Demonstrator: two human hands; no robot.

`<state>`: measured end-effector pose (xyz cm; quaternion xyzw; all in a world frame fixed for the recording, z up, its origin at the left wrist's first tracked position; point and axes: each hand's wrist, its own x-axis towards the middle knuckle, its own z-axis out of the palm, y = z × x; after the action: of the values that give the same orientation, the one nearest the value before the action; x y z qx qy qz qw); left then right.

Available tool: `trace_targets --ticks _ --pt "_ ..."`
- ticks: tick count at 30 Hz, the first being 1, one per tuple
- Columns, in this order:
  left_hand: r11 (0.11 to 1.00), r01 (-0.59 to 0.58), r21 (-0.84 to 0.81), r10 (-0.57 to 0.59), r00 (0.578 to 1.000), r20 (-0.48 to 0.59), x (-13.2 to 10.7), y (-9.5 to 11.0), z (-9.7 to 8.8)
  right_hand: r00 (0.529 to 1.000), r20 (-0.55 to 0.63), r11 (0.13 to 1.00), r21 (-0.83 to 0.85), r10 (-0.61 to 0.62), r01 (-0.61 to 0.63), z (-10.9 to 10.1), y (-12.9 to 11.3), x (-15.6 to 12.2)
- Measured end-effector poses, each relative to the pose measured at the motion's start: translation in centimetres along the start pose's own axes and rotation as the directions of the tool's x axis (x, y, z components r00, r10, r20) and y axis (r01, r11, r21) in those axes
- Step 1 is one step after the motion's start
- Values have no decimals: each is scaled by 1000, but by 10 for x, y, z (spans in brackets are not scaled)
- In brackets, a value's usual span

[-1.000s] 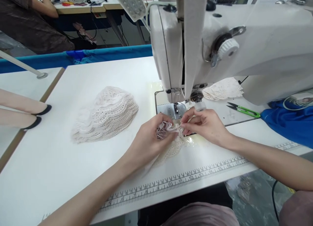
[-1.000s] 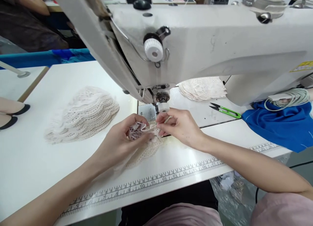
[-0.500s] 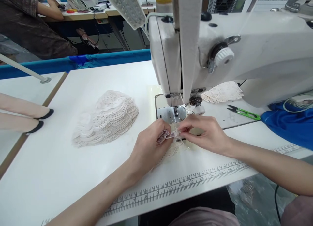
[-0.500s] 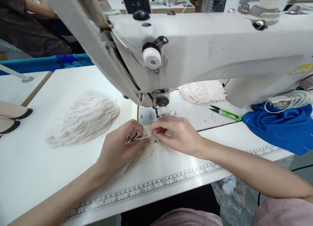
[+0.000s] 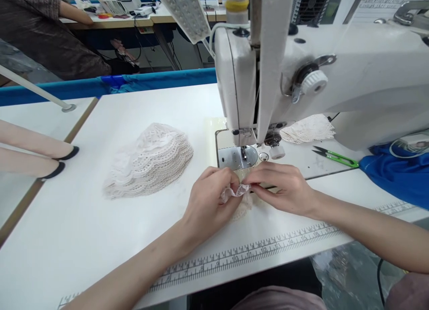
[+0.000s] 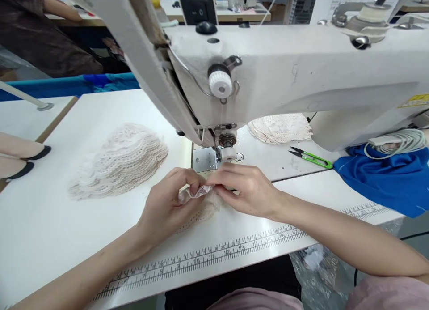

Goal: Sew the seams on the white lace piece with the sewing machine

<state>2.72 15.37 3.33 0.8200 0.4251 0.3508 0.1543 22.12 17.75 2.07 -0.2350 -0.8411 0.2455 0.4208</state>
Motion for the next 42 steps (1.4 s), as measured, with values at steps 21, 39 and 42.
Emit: trace_targets --ticks 21,39,42 --pt "985 -155 75 161 984 -83 -6 3 0 748 109 558 -598 -655 575 -14 -4 4" --pt "823 -170 542 218 976 -25 -5 -4 16 933 109 870 -413 342 -270 -3 20 12" --pt "753 -291 590 319 946 59 -8 3 15 924 94 868 -388 372 -310 -2 23 14"
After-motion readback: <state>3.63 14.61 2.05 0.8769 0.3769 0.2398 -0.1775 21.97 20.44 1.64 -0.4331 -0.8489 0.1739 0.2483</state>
